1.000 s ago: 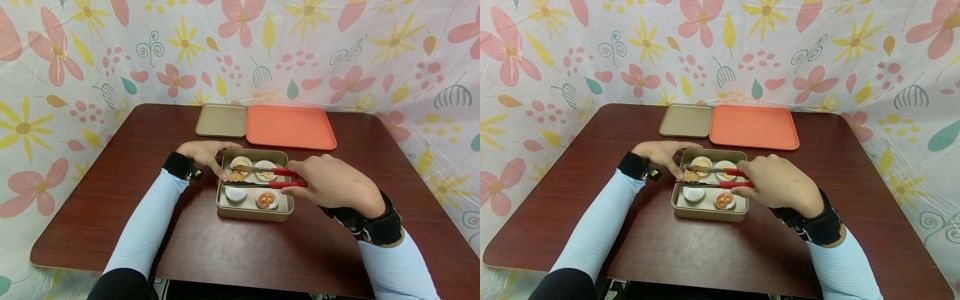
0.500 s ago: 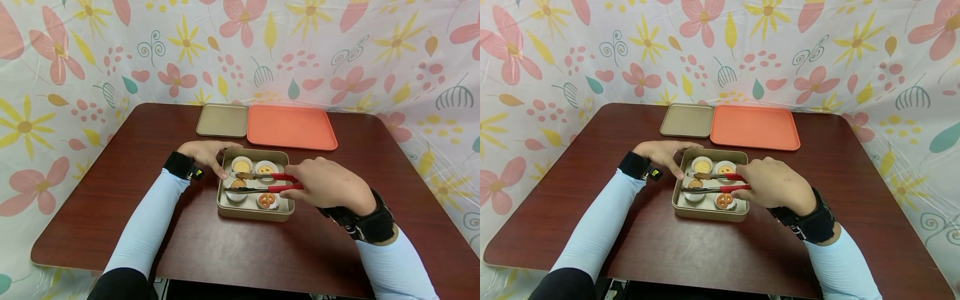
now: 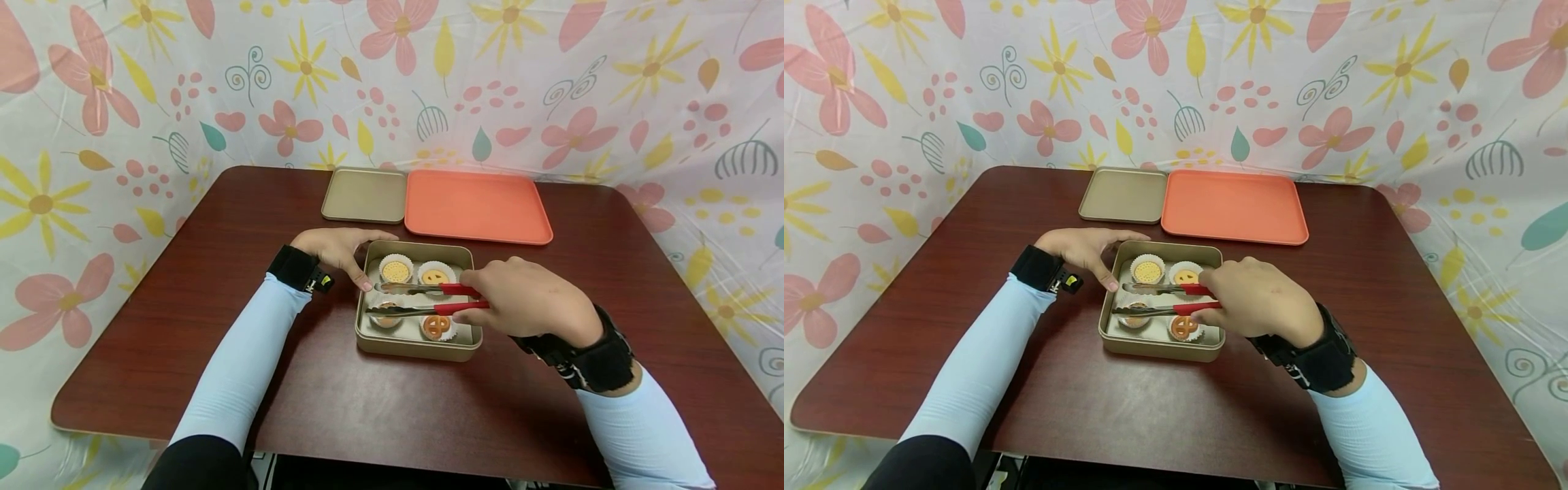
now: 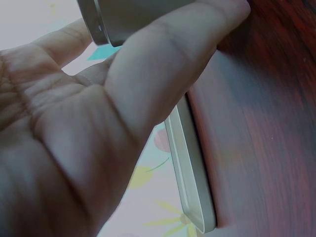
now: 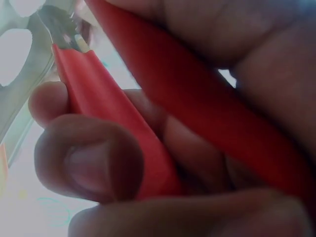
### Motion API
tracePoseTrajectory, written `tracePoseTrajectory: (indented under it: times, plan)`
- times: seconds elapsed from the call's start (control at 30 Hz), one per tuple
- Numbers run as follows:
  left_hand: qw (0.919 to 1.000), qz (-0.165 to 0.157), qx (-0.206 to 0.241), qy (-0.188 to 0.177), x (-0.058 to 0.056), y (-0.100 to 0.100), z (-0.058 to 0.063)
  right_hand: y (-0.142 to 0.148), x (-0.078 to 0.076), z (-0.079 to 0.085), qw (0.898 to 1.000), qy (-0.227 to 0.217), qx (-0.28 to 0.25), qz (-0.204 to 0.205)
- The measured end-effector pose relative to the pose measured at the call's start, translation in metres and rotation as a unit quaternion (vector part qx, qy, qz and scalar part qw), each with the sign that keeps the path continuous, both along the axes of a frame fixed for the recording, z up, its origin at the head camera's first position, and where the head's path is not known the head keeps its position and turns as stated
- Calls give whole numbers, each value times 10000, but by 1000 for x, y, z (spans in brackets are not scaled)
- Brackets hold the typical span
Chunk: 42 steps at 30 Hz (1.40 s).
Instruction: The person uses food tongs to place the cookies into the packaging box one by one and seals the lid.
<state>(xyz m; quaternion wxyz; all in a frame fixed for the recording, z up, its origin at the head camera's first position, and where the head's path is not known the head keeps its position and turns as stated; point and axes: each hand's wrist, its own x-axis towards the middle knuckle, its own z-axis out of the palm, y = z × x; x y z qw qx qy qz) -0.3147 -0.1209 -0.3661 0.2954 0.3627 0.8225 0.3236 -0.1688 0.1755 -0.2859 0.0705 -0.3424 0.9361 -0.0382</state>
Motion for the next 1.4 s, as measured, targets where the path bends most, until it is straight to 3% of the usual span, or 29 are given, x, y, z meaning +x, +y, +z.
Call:
tracePoseTrajectory:
  times: [0.4, 0.63, 0.8, 0.97, 1.07, 1.2, 1.4]
  plan:
    - [9999, 5, 99, -103, -2, 0, -2, 5, 4, 7, 9997, 12, 27, -231]
    - [9996, -29, 143, -235, -1, 0, -2, 17, 8, 17, 9983, 414, -221, -354]
    - [9999, 77, -80, 11, 0, 1, 0, 22, 10, 24, 9957, 716, -419, -409]
    - [9999, 130, -2, -86, 1, 1, 0, 21, 10, 28, 9927, 724, -595, -762]
    - [9998, 96, 45, -171, 0, 1, -1, 18, 9, 30, 9858, 778, -835, -1228]
    - [9998, 43, 78, -198, -1, 1, -1, 18, 3, 30, 9690, 945, -1300, -1873]
    - [9986, 7, 230, -472, 0, 2, -1, 24, -9, 28, 9495, 1198, -1679, -2366]
